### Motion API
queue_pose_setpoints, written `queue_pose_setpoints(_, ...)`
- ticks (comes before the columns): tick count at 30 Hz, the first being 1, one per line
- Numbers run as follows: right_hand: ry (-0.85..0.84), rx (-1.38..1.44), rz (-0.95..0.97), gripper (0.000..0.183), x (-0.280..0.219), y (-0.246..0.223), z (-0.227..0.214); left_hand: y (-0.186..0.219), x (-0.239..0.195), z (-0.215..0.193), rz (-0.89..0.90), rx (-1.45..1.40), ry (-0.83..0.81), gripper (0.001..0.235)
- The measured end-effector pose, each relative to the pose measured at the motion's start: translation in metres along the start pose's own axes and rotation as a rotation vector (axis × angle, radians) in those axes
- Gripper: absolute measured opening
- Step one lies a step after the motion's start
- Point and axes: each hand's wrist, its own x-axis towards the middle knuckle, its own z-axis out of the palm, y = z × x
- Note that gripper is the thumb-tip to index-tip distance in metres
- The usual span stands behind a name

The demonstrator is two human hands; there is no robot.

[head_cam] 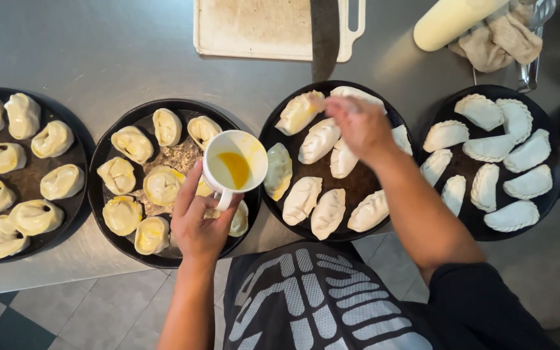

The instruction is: The person holds a white mug containing a yellow liquid in the left hand and uses a pink silicone brush in the right hand to apply the liquid onto the tops of raw dough pieces arranged on multiple black trays. The person systematically brushes each piece of dough across the trays.

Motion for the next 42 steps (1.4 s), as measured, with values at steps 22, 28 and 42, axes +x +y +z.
queue_pose_setpoints(22, -0.051, 0.26, 0.131, 0.017, -0.033, -0.045, 0.018, -0.007, -0.011, -0.024, -0.029, -0.048, 0.002, 0.041)
queue_pose_setpoints(28, 0.059, 0.05, 0.205, 0.021, 0.015, -0.002, -0.005, -0.006, -0.01, -0.028, -0.029, -0.067, 0.031, 0.04)
queue_pose_setpoints(42, -0.414, 0.249, 0.164, 0.014, 0.041, -0.022, -0.035, -0.015, -0.021, -0.039, -0.029, -0.014, 0.084, 0.042)
